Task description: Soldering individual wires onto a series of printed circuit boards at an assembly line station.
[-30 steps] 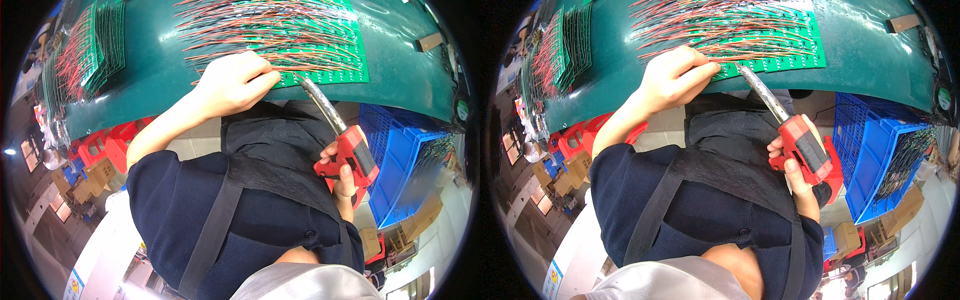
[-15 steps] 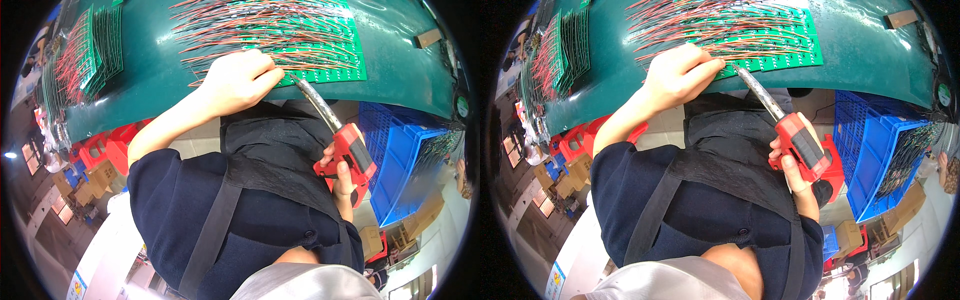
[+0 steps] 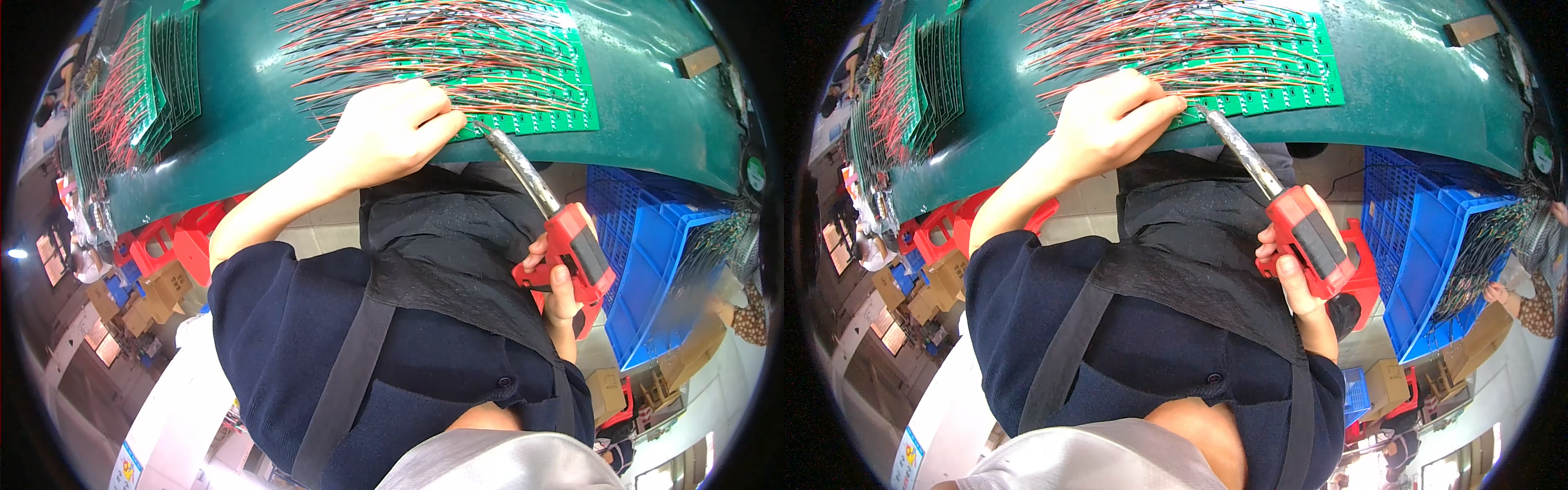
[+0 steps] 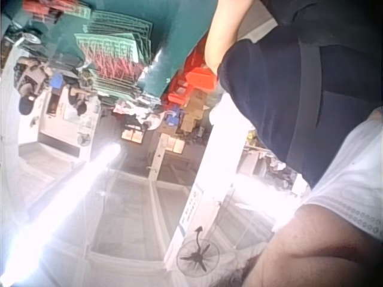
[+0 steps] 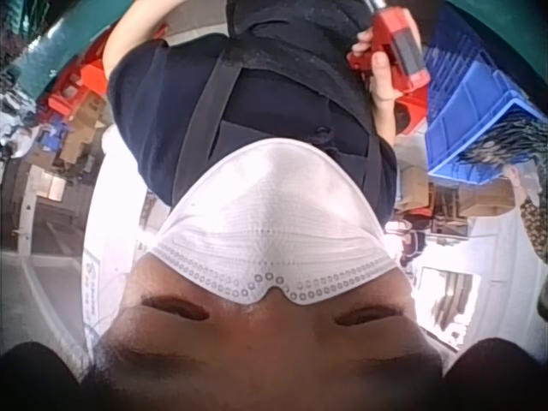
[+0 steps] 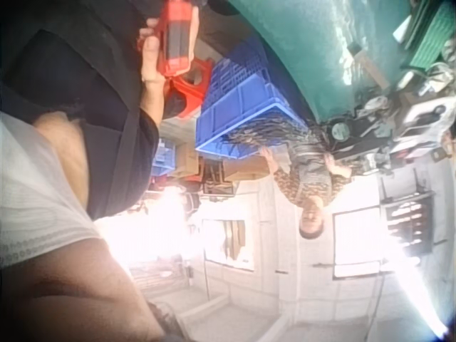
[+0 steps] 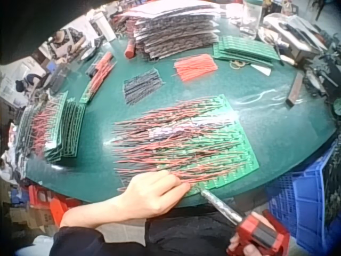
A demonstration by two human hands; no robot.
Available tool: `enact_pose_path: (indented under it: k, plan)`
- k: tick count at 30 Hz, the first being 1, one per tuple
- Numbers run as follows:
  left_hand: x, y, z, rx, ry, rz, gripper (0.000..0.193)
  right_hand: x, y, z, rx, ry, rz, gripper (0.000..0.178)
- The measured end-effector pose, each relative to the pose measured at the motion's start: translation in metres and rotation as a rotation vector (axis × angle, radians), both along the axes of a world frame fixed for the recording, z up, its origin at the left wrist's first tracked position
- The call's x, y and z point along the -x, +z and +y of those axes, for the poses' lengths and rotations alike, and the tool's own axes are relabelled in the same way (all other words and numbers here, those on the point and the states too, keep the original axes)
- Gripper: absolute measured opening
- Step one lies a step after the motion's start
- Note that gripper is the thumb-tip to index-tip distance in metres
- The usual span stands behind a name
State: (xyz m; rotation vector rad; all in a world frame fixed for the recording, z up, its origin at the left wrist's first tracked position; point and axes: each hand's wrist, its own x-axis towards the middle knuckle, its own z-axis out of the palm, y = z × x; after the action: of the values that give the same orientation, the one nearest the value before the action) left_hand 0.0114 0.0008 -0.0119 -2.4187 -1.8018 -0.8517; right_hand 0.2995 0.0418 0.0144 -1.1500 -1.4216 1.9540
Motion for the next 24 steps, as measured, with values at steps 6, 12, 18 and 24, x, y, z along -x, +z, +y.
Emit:
enact_pose_path:
  k: [6,12,18,24]
  plan:
    - [0.000,0.001,0.000,0.003,0.005,0.009,0.021,0.000,0.002,0.002,-0.037,-0.051,0.036,0.062]
    - [-0.001,0.003,0.001,0.007,0.007,0.012,0.020,0.000,0.001,0.003,-0.044,-0.026,0.054,0.055]
    - [-0.001,0.004,-0.001,0.019,0.011,0.009,0.020,0.001,0.001,0.002,-0.026,-0.021,0.039,0.054]
    - [0.004,0.017,-0.009,0.006,0.040,-0.101,0.021,-0.002,-0.001,0.004,-0.013,0.004,0.063,0.062]
